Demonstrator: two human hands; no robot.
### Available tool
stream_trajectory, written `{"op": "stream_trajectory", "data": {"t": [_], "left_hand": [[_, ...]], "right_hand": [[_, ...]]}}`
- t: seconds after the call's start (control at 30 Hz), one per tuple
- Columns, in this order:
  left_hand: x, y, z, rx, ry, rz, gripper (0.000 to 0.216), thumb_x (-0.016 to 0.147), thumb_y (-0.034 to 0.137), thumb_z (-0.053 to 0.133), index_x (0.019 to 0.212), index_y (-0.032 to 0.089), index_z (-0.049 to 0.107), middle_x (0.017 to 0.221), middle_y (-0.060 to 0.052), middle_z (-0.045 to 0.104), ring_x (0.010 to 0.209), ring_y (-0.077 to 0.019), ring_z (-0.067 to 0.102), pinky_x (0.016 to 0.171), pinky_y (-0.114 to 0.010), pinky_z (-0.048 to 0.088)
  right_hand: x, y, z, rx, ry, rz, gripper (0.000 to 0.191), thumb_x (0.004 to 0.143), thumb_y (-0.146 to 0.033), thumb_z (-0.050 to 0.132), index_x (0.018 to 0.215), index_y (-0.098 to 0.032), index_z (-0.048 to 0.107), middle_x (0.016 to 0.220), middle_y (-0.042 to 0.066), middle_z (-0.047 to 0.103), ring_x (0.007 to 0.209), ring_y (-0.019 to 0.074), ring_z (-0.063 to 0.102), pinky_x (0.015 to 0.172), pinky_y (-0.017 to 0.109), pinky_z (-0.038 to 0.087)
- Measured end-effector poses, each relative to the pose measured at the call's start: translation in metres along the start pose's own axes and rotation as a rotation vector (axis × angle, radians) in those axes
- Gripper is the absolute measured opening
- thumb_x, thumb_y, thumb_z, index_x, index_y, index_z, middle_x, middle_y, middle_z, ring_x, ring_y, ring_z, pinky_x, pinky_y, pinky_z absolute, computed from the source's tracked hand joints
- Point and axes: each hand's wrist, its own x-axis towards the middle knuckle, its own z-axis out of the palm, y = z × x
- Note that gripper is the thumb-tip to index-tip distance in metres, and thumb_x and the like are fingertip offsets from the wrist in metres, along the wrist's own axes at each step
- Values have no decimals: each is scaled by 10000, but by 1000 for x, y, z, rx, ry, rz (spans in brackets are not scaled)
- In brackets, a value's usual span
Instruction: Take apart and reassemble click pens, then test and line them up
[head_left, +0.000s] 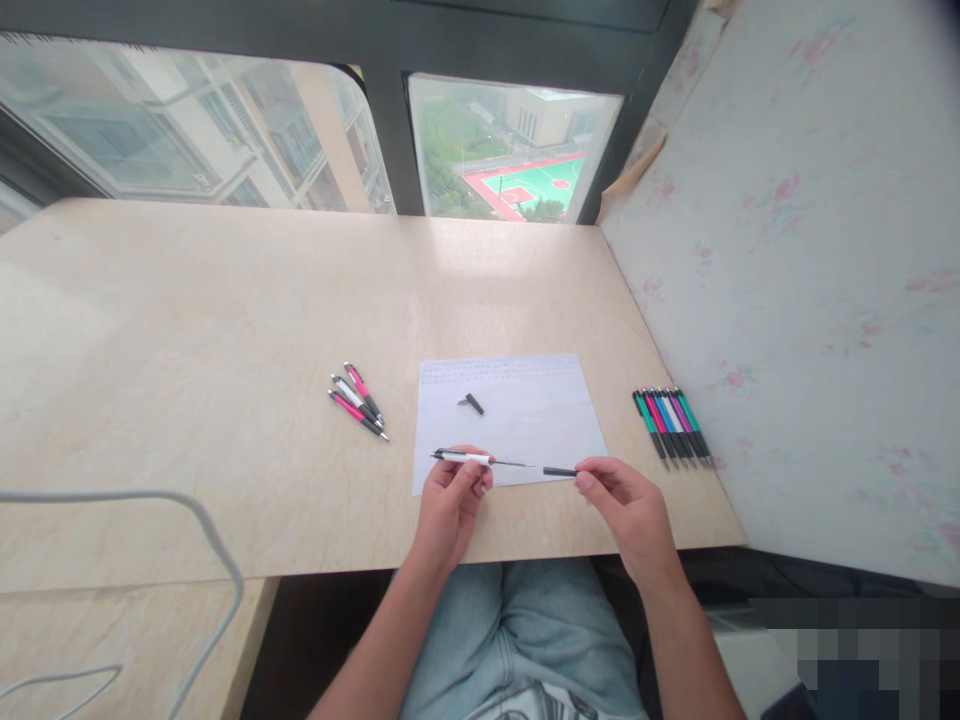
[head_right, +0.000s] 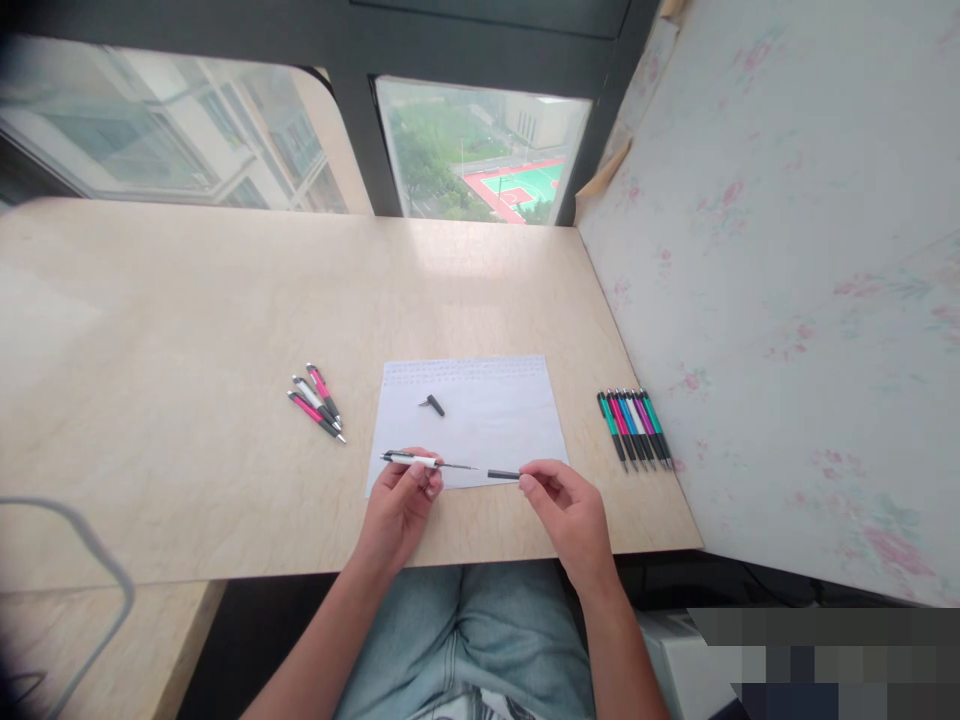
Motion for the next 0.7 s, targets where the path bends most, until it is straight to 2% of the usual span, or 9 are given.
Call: {"op": "stream_trajectory", "data": {"t": [0.1, 0.27, 0.7], "left_hand": [[0, -1, 0, 14, -4, 1, 148, 787, 246, 762, 898, 157, 719, 884, -53, 688, 675, -85, 577, 645, -219, 446], [0, 0, 1, 22, -3, 5, 148, 785, 248, 765, 894, 157, 723, 874, -53, 695, 676, -84, 580, 649, -215, 450], [-1, 0, 1, 59, -18, -19, 169, 762, 236, 780, 901, 161, 718, 884, -55, 701, 704, -109, 599, 687, -247, 468]], "right_hand": [[0, -4, 4, -6, 38, -61, 151, 822, -354, 716, 874, -214, 729, 825, 33, 715, 779, 182, 661, 721, 283, 551], [1, -13, 15, -61, -19, -141, 136, 844, -337, 683, 857, -208, 723, 824, 43, 711, 778, 187, 665, 734, 296, 559], [6, -12, 41, -103, -138, -179, 126, 860, -305, 639, 905, -209, 706, 886, 58, 710, 818, 198, 665, 758, 321, 560]]}}
